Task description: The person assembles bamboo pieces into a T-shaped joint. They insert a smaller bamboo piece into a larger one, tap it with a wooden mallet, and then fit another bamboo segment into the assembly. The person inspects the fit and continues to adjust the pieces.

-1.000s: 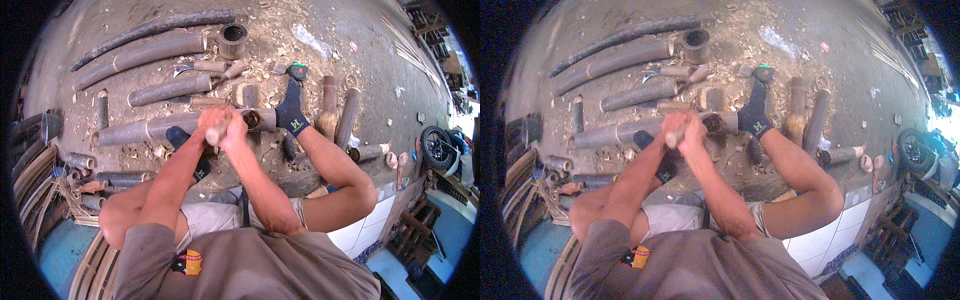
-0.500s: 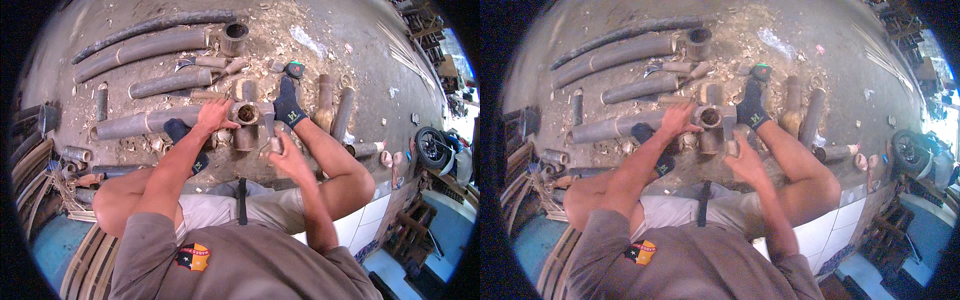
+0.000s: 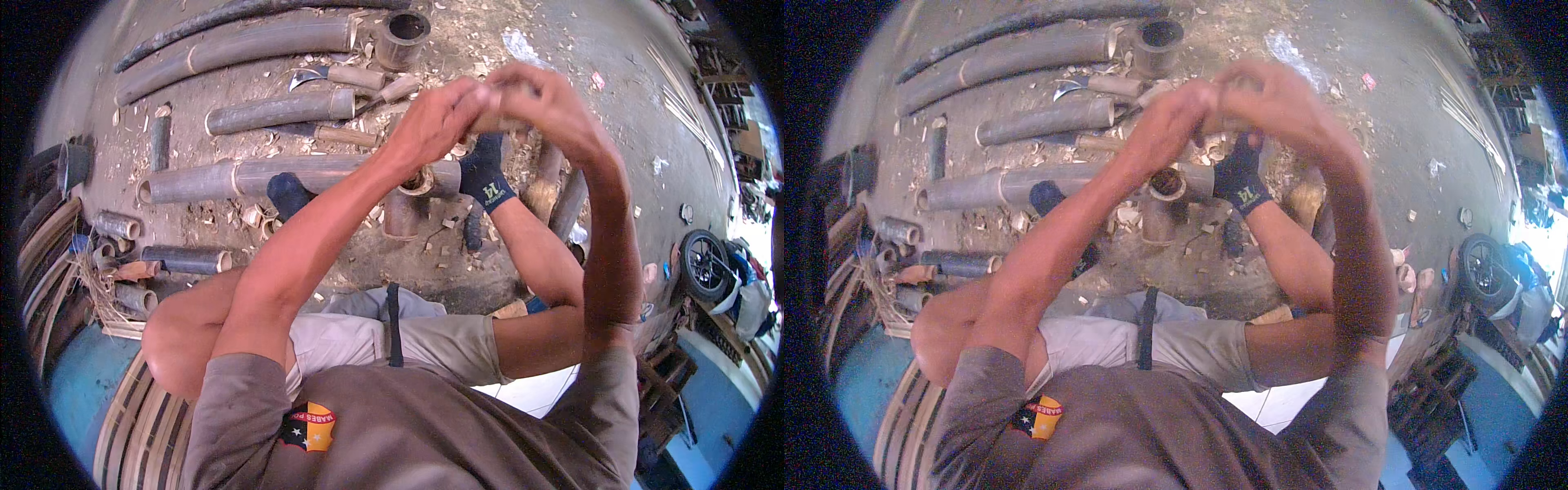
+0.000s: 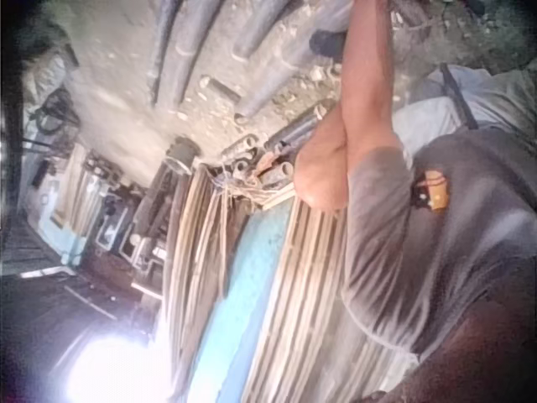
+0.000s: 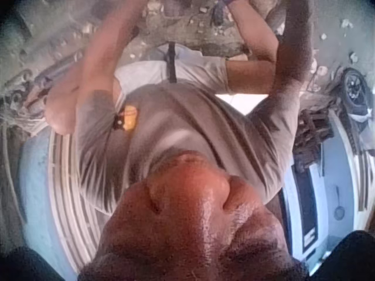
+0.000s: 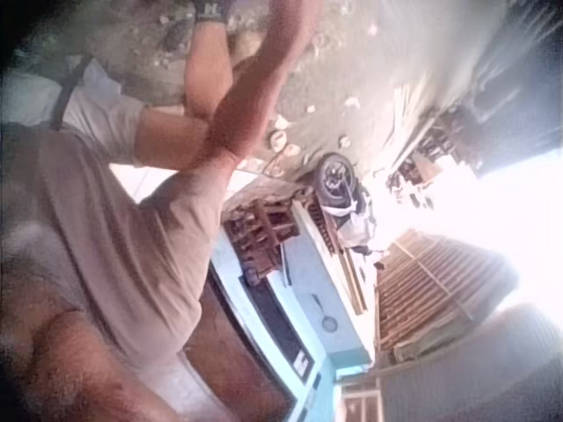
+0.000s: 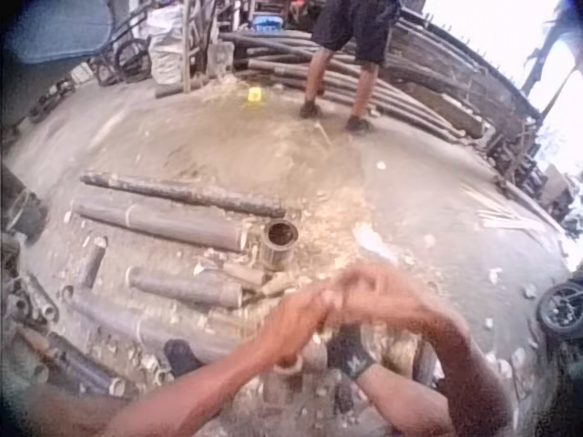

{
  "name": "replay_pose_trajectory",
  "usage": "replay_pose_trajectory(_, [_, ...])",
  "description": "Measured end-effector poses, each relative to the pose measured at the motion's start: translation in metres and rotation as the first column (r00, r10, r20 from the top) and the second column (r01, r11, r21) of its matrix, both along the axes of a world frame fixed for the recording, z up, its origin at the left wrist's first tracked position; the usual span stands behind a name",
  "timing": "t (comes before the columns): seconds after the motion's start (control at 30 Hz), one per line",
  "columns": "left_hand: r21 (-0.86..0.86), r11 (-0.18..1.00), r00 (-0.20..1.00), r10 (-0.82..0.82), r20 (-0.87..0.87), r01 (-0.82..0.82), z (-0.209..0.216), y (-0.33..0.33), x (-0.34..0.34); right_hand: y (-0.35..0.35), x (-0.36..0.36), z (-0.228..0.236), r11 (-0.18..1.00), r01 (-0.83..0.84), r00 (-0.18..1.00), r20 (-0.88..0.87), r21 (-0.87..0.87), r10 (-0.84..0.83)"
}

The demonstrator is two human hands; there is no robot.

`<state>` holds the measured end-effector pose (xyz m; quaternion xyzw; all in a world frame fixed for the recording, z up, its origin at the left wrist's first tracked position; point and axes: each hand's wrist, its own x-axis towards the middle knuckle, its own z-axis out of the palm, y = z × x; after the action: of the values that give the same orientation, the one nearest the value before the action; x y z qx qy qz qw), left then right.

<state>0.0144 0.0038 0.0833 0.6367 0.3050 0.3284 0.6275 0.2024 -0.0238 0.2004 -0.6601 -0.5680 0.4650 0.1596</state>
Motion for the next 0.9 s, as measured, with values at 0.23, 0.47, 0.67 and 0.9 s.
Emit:
replay_pose_trajectory(0.23, [-0.536,0.741,0.913,0.286,-0.292,-0.404,-0.012,-0.02,0.01,0.026,-0.08,-0.122,0.75,0.598,0.776,-0.438,0.283,-0.453])
replay_pose_trajectory(0.47, [-0.629,0.588,0.845,0.48,-0.236,-0.509,-0.092,-0.045,-0.003,0.048,-0.112,-0.186,0.961,0.238,0.923,-0.34,0.14,-0.179])
replay_pose_trajectory(0.67, [-0.581,0.632,0.814,0.572,-0.098,-0.514,-0.091,-0.047,0.009,0.066,-0.098,-0.207,0.999,0.04,0.89,-0.453,-0.024,-0.046])
replay_pose_trajectory(0.9, [-0.446,0.878,0.984,0.144,-0.104,-0.175,-0.094,-0.038,0.009,0.033,-0.055,-0.211,0.893,0.438,0.702,-0.582,-0.1,-0.41])
